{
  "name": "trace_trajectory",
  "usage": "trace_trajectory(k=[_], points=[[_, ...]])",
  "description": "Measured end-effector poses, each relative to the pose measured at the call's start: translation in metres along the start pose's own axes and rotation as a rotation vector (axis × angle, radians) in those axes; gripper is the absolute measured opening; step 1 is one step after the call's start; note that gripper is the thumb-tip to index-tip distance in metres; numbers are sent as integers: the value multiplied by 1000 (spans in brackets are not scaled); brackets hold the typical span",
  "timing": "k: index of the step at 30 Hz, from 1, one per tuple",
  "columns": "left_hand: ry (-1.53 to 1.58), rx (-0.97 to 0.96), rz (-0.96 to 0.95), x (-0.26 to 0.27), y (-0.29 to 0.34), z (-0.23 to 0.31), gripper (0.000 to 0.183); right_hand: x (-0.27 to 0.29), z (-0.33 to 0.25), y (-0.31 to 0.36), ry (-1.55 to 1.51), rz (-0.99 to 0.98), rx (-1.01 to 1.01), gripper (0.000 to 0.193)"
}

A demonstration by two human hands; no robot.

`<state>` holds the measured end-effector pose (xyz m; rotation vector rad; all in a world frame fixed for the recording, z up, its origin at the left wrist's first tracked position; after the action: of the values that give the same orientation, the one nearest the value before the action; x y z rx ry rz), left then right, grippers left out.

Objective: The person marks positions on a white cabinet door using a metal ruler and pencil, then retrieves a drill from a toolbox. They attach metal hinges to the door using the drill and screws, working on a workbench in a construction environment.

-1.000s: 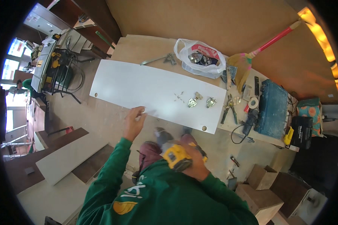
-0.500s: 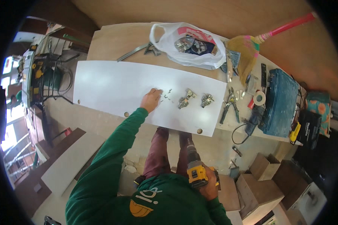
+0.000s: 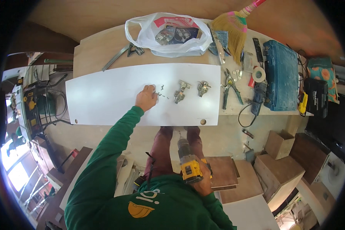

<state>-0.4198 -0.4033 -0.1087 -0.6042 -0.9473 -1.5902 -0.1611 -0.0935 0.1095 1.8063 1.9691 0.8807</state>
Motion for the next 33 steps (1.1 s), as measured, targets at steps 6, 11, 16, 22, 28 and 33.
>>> trace_trajectory(k=[6, 11, 16, 22, 28, 33], points=[[-25, 38, 55, -11, -3, 0, 14, 23, -12, -5, 27, -58, 31, 71], [333, 226, 292, -28, 25, 7, 13, 74, -10, -26, 236, -181, 302, 59], [1117, 686, 85, -87, 127, 115, 22, 126, -5, -42, 93, -234, 244, 73], [1780, 975, -86, -142, 179, 219, 16, 178, 5, -53, 358, -195, 259, 74], [1946, 1008, -210, -154, 188, 262, 10, 196, 36, -48, 374, -248, 247, 74], [1927, 1018, -175, -154, 194, 255, 13, 192, 52, -43, 328, -245, 309, 77]])
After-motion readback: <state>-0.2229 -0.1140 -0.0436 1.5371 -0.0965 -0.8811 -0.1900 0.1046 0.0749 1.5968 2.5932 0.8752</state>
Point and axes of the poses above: each hand's wrist, its own y-axis away from the middle knuckle, its own x-axis out of the back of the hand, z = x × y, the point moved 1 cm from there along -y, towards the middle knuckle, and after that the axes turned 4 degrees about x, right-handed, at the moved point
